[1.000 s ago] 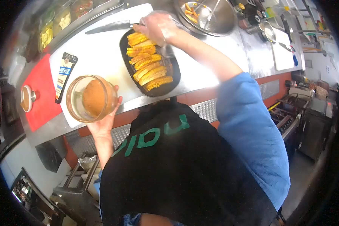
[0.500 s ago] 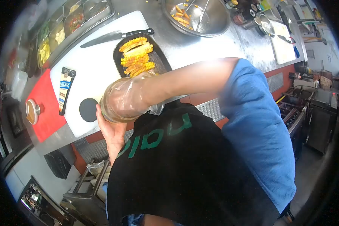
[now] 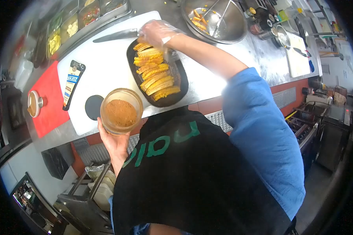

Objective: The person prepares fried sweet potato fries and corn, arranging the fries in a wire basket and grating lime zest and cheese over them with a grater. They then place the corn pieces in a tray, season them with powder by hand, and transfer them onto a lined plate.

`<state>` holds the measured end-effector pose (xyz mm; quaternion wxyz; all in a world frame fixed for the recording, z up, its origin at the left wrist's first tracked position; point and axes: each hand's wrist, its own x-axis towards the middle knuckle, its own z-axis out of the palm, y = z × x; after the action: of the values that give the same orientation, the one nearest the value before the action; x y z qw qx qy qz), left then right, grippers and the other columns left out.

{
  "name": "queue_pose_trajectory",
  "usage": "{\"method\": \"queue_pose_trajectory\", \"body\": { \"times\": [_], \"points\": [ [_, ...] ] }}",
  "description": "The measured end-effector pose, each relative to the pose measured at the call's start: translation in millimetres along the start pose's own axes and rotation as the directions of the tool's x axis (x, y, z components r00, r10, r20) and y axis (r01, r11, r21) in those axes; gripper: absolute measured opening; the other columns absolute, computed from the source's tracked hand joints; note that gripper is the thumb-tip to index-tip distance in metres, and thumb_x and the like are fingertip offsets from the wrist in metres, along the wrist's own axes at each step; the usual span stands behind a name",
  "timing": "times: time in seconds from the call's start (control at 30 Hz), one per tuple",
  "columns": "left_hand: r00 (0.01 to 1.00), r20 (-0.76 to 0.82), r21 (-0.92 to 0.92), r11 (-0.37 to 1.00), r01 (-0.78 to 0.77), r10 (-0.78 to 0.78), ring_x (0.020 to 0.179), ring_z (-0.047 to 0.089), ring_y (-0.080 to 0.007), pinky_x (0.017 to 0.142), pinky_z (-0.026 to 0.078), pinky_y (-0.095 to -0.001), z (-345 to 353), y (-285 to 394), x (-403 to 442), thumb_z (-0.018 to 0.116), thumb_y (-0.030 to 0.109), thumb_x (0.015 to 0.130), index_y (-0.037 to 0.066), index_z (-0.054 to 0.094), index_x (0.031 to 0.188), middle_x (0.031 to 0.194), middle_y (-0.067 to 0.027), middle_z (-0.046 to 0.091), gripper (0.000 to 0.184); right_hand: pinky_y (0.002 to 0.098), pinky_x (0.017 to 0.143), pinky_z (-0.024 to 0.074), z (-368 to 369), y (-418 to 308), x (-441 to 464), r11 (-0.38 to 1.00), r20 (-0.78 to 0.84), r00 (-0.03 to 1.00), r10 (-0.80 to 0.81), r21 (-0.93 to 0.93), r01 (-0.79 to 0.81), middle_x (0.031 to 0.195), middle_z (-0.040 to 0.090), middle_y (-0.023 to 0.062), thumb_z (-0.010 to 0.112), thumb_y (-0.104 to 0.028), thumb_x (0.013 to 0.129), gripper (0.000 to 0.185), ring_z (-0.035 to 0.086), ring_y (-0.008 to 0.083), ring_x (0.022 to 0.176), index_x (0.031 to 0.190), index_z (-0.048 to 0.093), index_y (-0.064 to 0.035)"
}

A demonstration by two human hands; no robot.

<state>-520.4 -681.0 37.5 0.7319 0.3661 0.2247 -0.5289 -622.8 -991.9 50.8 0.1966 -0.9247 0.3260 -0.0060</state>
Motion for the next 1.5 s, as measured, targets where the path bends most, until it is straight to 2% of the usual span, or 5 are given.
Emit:
{"method": "queue_pose_trajectory", "body": {
  "times": [0.83, 0.87, 0.9, 0.97, 1.5],
  "points": [
    [1.0, 0.002, -0.118, 0.993, -0.028, 0.028, 0.123, 0.039, -0.0311, 0.092, 0.038, -0.059, -37.7, 21.0, -16.4, 0.049, 0.043, 0.086, 0.013, 0.043, 0.129, 0.133, -0.01, 0.041, 0.053, 0.0354, 0.068, 0.0462, 36.8, 2.1, -89.8, 0.987, -0.28, 0.949, -0.144, -0.109, 0.118, 0.082, 0.059, 0.0082, 0.056, -0.014, 0.08, 0.01, 0.057, 0.0266, 0.078, 0.087, 0.061, -0.0086],
    [0.999, 0.02, -0.118, 0.993, -0.026, 0.029, 0.123, 0.039, -0.0312, 0.092, 0.038, -0.0594, -37.3, 21.1, -16.6, 0.05, 0.043, 0.086, 0.013, 0.043, 0.129, 0.133, -0.01, 0.041, 0.053, 0.0372, 0.064, 0.0488, 56.7, 8.4, -93.0, 0.78, -0.106, 0.993, 0.051, 0.625, 0.027, 0.084, 0.061, 0.0151, 0.052, -0.018, 0.084, 0.017, 0.06, 0.0305, 0.076, 0.087, 0.06, -0.0043],
    [0.999, 0.042, -0.114, 0.993, -0.02, 0.025, 0.123, 0.039, -0.0314, 0.092, 0.038, -0.0598, -36.8, 21.1, -16.0, 0.05, 0.043, 0.086, 0.013, 0.043, 0.129, 0.133, -0.01, 0.041, 0.053, 0.0367, 0.061, 0.0489, 54.6, -22.0, -99.9, 0.125, -0.099, 0.991, 0.087, 0.988, 0.088, 0.08, 0.062, 0.0099, 0.053, -0.017, 0.083, 0.013, 0.061, 0.0277, 0.072, 0.085, 0.061, -0.0075],
    [0.999, 0.045, -0.101, 0.995, -0.008, 0.013, 0.124, 0.039, -0.0315, 0.093, 0.037, -0.0599, -40.6, 21.4, -13.4, 0.05, 0.043, 0.086, 0.013, 0.043, 0.129, 0.133, -0.0098, 0.041, 0.053, 0.0379, 0.064, 0.0493, 36.1, -51.1, -100.4, 0.9, -0.124, 0.895, -0.429, 0.029, 0.435, 0.088, 0.062, 0.0085, 0.055, -0.016, 0.082, 0.01, 0.061, 0.0263, 0.079, 0.085, 0.062, -0.0088],
    [0.997, 0.072, -0.09, 0.995, 0.047, -0.04, 0.125, 0.037, -0.0278, 0.103, 0.029, -0.051, -50.9, 28.9, -10.6, 0.052, 0.045, 0.086, 0.013, 0.043, 0.13, 0.134, -0.0082, 0.041, 0.055, 0.0359, 0.067, 0.0495, 54.8, -28.3, -157.9, 0.958, -0.141, 0.948, -0.286, -0.036, 0.283, 0.083, 0.056, 0.0076, 0.06, -0.004, 0.072, 0.015, 0.057, 0.0248, 0.082, 0.086, 0.059, -0.008]
  ]
}}
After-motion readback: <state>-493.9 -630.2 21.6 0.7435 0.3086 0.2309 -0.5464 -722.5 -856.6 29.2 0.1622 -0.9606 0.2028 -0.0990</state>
